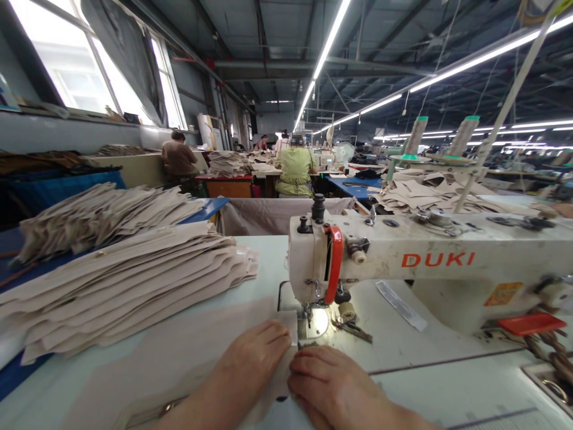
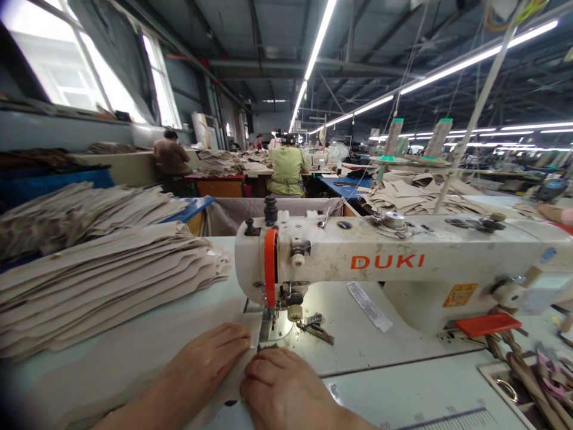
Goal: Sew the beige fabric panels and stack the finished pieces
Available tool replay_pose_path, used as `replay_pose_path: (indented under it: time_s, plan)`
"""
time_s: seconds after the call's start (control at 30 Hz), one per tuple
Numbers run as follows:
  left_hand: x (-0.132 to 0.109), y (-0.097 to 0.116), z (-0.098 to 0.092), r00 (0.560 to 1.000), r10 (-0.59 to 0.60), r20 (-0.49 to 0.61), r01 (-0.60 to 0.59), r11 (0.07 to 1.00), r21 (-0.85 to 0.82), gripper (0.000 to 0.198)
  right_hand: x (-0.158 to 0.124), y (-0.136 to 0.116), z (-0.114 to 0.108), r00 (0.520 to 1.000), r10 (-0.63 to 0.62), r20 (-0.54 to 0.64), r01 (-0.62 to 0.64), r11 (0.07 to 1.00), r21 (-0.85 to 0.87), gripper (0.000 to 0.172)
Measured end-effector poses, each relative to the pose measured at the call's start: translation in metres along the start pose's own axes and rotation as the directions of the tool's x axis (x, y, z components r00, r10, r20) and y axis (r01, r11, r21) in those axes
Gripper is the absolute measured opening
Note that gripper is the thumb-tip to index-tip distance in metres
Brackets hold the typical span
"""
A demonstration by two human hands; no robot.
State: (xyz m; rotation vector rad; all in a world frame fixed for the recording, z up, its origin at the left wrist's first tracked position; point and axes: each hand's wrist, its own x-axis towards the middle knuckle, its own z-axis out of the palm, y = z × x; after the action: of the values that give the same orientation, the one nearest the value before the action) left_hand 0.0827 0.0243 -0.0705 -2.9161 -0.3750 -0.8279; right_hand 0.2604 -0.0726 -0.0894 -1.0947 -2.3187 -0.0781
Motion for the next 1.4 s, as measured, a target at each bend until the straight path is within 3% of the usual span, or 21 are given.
replay_pose_path:
  time_s: [0.33,0.6,0.73,1.0,1.2,1.4]
  plan:
    - [-0.002,-0.002,0.003,0.999,-0.014,0.03,0.014,1.0,0.006,0.034,0.005,-0.003,-0.008,0.999,0.044,0.019,-0.045,0.997,0.059,0.017]
    - [-0.004,0.001,0.0,0.999,-0.004,0.053,-0.002,0.993,0.119,0.038,0.016,-0.002,-0.023,0.946,0.315,0.073,-0.315,0.949,-0.022,0.015]
    - [-0.011,0.002,-0.004,0.998,0.026,0.054,-0.035,0.984,0.175,0.034,0.017,-0.001,-0.022,0.947,0.301,0.111,-0.291,0.952,-0.097,0.012]
    - [-0.031,0.015,-0.007,0.995,-0.035,0.091,0.019,0.986,0.167,0.033,0.015,-0.003,-0.025,0.968,0.229,0.104,-0.215,0.968,-0.13,0.017]
    - [-0.021,0.025,0.0,0.989,-0.051,0.137,0.019,0.974,0.226,0.037,0.008,-0.001,-0.031,0.956,0.271,0.109,-0.255,0.956,-0.147,0.017]
    - [-0.013,0.021,0.004,0.991,-0.041,0.13,0.014,0.98,0.199,0.042,0.011,0.004,-0.034,0.945,0.302,0.123,-0.273,0.939,-0.208,0.015]
